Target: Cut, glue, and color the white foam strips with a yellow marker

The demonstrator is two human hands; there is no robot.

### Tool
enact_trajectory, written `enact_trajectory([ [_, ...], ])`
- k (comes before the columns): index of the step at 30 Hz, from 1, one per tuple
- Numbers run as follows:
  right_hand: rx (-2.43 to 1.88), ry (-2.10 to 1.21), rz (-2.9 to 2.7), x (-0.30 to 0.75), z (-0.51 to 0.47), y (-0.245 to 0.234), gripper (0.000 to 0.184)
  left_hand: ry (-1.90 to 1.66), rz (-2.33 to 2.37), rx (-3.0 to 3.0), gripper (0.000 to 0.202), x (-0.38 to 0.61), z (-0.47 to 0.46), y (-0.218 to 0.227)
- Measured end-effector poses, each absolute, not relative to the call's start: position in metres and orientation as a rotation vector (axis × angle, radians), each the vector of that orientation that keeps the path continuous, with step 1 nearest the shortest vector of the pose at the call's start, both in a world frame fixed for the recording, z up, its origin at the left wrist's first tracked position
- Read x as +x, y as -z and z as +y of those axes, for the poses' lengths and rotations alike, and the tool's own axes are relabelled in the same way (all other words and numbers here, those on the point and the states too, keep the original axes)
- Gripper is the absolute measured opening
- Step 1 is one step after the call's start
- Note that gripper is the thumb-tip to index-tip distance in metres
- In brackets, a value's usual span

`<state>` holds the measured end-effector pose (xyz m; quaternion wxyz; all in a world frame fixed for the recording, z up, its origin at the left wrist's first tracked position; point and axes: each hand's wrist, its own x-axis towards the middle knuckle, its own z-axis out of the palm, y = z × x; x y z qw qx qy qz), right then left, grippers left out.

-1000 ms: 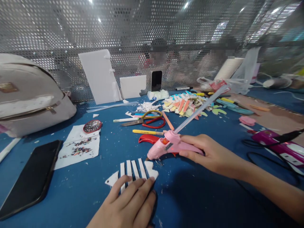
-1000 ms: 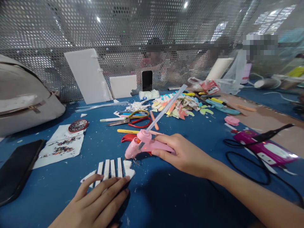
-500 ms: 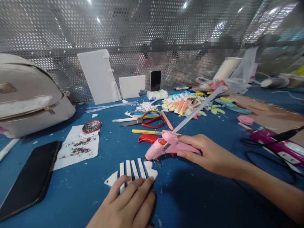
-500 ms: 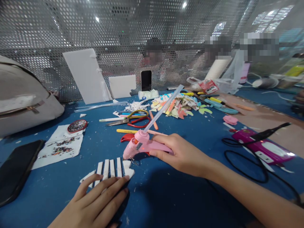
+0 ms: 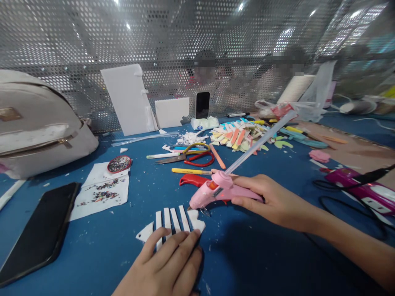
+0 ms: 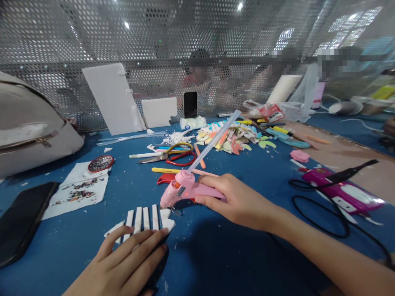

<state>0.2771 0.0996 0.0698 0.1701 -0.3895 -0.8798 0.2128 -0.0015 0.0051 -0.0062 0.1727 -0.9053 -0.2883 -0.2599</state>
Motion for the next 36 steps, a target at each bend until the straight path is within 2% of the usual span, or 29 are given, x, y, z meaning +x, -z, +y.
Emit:
enact_trajectory([
  [26,-1.022,-0.452,-2.563,0.2807,0.0991,-0.0706,0.034,0.725,-0.830,-2.569,0.035,-0.0015,0.0052,0.0005],
  [36,-1.006,-0.495,-2.534,0.2833,0.1009,-0.0704,0.034,0.726,-0.831,-2.573,0.036,-0.0016,0.0052,0.0008],
])
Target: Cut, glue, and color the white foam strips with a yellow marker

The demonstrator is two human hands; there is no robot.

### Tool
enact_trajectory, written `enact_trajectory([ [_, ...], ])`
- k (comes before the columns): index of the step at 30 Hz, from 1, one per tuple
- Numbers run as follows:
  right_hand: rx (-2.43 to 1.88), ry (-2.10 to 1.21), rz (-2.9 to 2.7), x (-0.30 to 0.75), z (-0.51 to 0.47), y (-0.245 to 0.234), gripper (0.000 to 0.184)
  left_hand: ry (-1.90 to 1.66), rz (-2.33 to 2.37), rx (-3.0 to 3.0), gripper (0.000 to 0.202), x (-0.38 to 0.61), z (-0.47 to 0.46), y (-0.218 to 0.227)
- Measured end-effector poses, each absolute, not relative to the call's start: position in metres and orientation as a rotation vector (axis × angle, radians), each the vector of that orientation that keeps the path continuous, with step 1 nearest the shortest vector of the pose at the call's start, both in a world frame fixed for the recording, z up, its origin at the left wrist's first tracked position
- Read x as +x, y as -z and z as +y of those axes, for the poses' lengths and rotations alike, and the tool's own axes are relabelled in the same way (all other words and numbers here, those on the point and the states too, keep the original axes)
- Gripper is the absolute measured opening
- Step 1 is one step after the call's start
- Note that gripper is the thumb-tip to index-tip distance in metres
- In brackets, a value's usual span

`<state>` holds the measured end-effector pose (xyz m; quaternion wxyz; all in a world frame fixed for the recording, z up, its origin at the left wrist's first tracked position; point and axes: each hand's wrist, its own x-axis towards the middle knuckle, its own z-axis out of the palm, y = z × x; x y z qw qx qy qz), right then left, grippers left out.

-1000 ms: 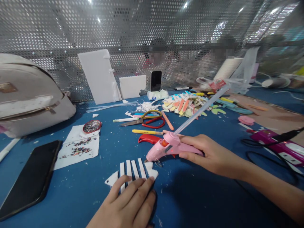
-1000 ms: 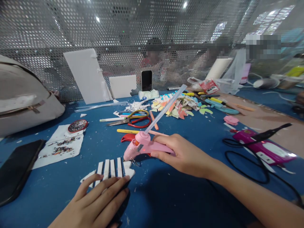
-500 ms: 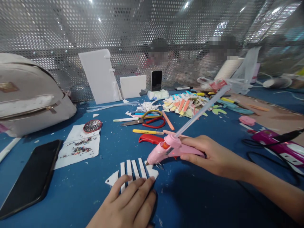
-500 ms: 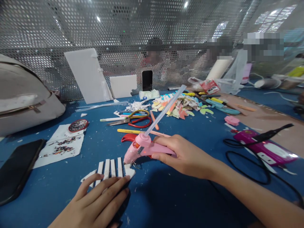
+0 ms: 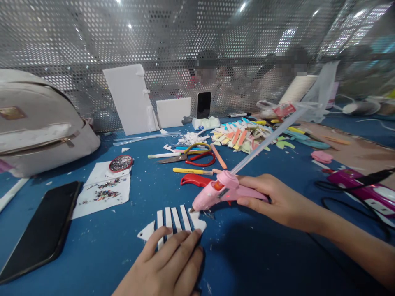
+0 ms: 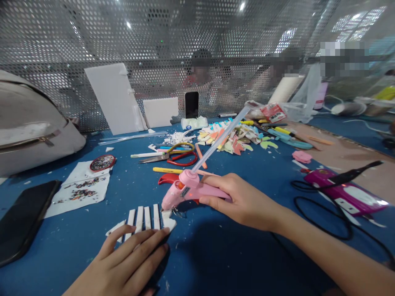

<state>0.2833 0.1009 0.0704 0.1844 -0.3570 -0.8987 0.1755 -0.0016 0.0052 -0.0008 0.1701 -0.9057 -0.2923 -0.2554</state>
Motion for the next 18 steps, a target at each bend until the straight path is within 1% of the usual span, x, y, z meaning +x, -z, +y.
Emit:
enact_trajectory([
  [10,-1.052,-0.590,-2.500,0.2820,0.1018,-0.0655,0.029,0.737,-0.835,-2.569,0.034,-0.0013,0.0043,-0.0019],
  [18,-1.110,-0.657,-2.482,0.2841,0.1035,-0.0642,0.030,0.720,-0.832,-2.576,0.034,-0.0012,0.0036,-0.0024],
])
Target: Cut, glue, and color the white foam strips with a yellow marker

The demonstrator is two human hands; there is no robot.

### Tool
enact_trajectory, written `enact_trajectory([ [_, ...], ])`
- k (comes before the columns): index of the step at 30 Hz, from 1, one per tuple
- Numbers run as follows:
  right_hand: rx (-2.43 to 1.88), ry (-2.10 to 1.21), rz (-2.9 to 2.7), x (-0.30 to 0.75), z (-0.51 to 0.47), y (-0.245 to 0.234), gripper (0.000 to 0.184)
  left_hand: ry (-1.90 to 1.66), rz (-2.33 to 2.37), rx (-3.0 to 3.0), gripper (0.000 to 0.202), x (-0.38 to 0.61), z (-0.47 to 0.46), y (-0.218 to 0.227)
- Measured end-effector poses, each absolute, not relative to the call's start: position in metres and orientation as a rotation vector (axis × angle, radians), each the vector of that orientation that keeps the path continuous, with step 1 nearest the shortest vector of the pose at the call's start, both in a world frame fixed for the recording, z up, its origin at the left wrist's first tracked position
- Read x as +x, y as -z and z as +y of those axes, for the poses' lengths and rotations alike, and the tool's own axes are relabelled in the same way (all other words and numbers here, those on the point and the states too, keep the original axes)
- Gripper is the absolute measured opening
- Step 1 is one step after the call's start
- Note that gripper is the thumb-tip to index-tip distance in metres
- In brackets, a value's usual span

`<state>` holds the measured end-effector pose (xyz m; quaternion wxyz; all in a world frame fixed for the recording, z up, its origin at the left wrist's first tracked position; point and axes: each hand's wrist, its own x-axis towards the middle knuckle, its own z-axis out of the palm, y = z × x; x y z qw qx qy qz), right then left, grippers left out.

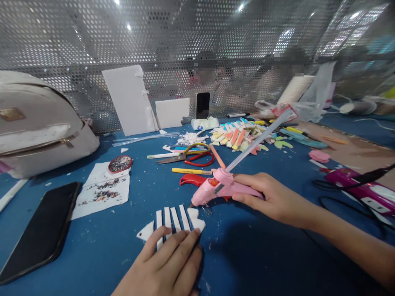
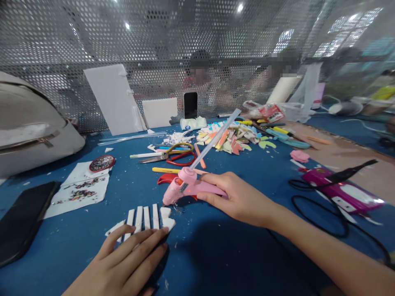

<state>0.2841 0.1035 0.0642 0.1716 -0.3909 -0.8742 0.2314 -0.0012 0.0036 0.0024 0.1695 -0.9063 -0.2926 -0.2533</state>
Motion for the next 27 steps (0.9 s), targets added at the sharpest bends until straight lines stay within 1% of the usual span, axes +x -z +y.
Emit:
enact_trajectory([
  [8,-1.116,-0.558,-2.526,0.2872,0.1057,-0.0666,0.029,0.717,-0.824,-2.566,0.034,-0.0006,0.0049,-0.0023],
  [23,-1.109,-0.605,-2.536,0.2909,0.1075,-0.0732,0.032,0.679,-0.809,-2.565,0.037,-0.0014,0.0020,-0.0015],
  [27,-1.114,-0.580,-2.551,0.2924,0.1086,-0.0730,0.032,0.682,-0.830,-2.570,0.035,-0.0017,0.0013,0.0013],
])
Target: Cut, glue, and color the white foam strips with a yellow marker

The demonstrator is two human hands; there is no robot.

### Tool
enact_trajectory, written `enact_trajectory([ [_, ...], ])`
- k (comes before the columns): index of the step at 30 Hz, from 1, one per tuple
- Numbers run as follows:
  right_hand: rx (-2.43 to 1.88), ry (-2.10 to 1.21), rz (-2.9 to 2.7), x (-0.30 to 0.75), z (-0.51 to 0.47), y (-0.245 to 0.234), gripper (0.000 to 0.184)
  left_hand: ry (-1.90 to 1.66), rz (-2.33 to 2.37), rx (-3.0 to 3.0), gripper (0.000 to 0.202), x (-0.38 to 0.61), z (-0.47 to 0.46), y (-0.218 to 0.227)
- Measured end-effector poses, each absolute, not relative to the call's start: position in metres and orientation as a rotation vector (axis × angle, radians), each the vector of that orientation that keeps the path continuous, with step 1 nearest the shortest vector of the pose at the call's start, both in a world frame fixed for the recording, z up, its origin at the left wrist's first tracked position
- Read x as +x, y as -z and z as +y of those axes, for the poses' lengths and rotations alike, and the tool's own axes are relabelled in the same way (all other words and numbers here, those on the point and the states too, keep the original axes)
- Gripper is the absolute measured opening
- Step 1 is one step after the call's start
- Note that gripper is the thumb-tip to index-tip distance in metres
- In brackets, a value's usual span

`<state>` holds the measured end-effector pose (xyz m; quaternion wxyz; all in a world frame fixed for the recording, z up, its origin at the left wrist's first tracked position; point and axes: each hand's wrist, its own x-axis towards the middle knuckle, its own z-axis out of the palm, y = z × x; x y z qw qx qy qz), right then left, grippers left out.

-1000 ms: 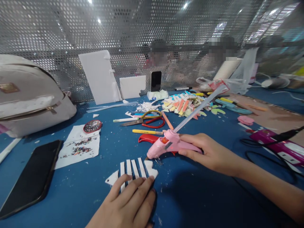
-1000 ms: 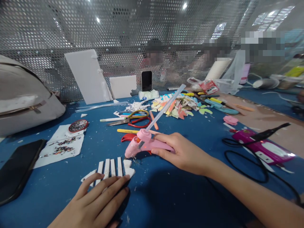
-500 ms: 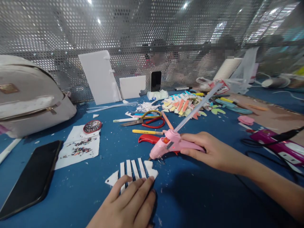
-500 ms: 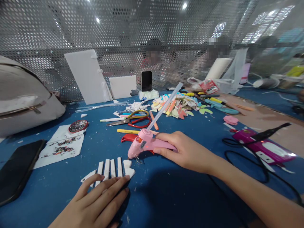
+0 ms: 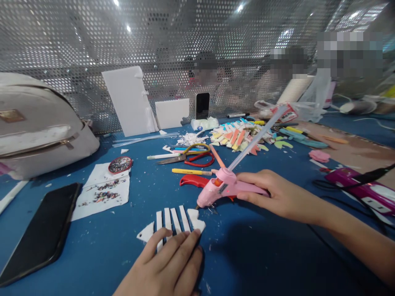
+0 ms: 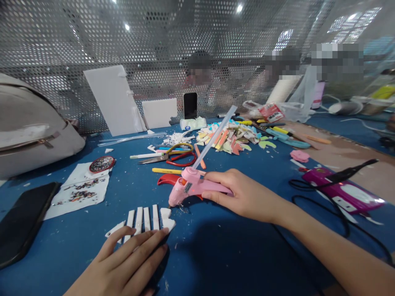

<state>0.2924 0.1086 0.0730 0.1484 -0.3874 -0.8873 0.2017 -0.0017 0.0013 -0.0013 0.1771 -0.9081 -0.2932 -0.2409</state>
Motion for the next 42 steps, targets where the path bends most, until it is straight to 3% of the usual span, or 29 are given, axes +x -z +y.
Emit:
enact_trajectory([
  [13,-1.112,-0.565,-2.562,0.297,0.110,-0.072,0.032,0.605,-0.827,-2.565,0.035,-0.007,-0.001,0.006],
  [25,-1.189,-0.541,-2.567,0.301,0.108,-0.081,0.048,0.422,-0.689,-2.585,0.037,-0.011,0.000,-0.001],
  [33,-1.170,-0.479,-2.576,0.306,0.110,-0.076,0.040,0.594,-0.810,-2.545,0.048,-0.002,-0.005,0.006],
  [42,-1.085,-0.566,-2.555,0.300,0.116,-0.076,0.041,0.645,-0.737,-2.486,0.038,-0.002,-0.002,-0.003],
])
